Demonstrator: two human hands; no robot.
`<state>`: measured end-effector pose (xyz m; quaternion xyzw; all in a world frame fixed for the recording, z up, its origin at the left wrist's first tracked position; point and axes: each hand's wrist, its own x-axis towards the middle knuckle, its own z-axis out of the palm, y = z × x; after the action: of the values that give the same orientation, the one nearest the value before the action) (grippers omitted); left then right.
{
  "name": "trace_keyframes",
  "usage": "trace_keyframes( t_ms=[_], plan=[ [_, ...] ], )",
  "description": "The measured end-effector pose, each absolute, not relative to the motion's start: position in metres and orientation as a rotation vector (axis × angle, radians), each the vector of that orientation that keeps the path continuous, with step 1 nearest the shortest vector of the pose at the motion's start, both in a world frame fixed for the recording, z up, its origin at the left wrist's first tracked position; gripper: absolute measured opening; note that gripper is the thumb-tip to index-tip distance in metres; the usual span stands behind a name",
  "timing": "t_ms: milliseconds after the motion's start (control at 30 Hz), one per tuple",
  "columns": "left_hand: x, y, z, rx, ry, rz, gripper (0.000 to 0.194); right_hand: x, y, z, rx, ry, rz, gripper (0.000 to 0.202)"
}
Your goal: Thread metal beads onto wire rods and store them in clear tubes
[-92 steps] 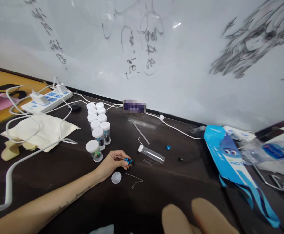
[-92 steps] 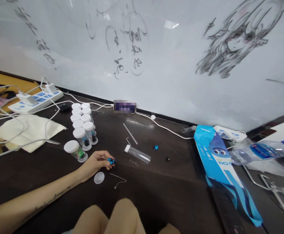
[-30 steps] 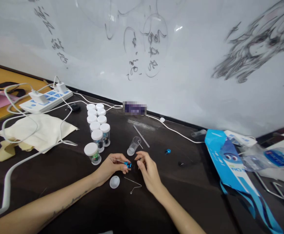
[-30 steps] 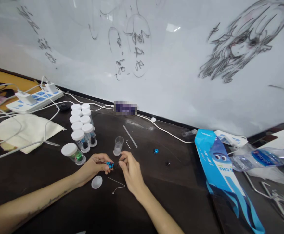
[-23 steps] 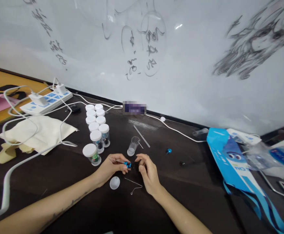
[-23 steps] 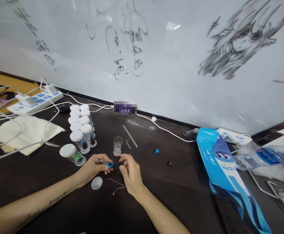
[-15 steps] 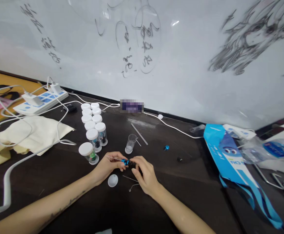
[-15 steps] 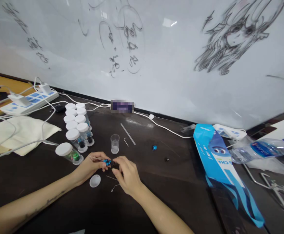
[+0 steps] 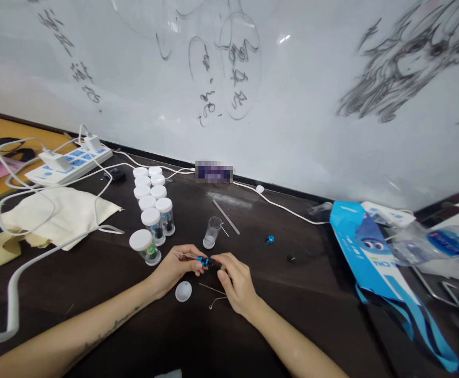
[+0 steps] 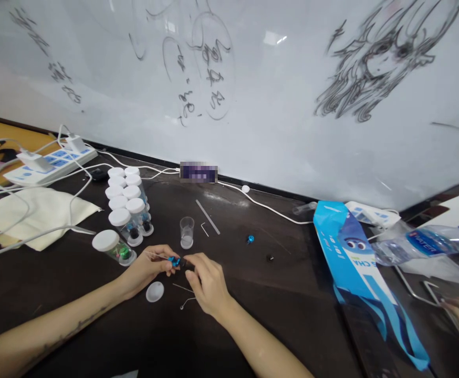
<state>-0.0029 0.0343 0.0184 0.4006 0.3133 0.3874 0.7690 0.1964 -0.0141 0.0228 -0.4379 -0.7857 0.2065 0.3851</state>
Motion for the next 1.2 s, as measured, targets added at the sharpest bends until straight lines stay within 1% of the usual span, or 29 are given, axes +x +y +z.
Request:
trace_keyframes(
  t_ms=[367, 800, 1200],
  plan=[
    [-0.0028, 0.0346, 0.0172, 0.872, 0.671, 0.843, 0.019, 0.1970, -0.0139, 0.0223, -1.123, -2.004, 0.492, 0.035],
    [-0.0028, 0.0353, 0.0133, 0.874, 0.686, 0.852, 0.023, 0.1977, -0.0145, 0.0229, -1.115, -2.019, 0.468, 0.037],
    [-0.0024, 0.0351, 0.0159, 0.873, 0.684, 0.847, 0.021, 0.1982, -0.0145, 0.0219, -1.124, -2.013, 0.464, 0.036]
  ],
)
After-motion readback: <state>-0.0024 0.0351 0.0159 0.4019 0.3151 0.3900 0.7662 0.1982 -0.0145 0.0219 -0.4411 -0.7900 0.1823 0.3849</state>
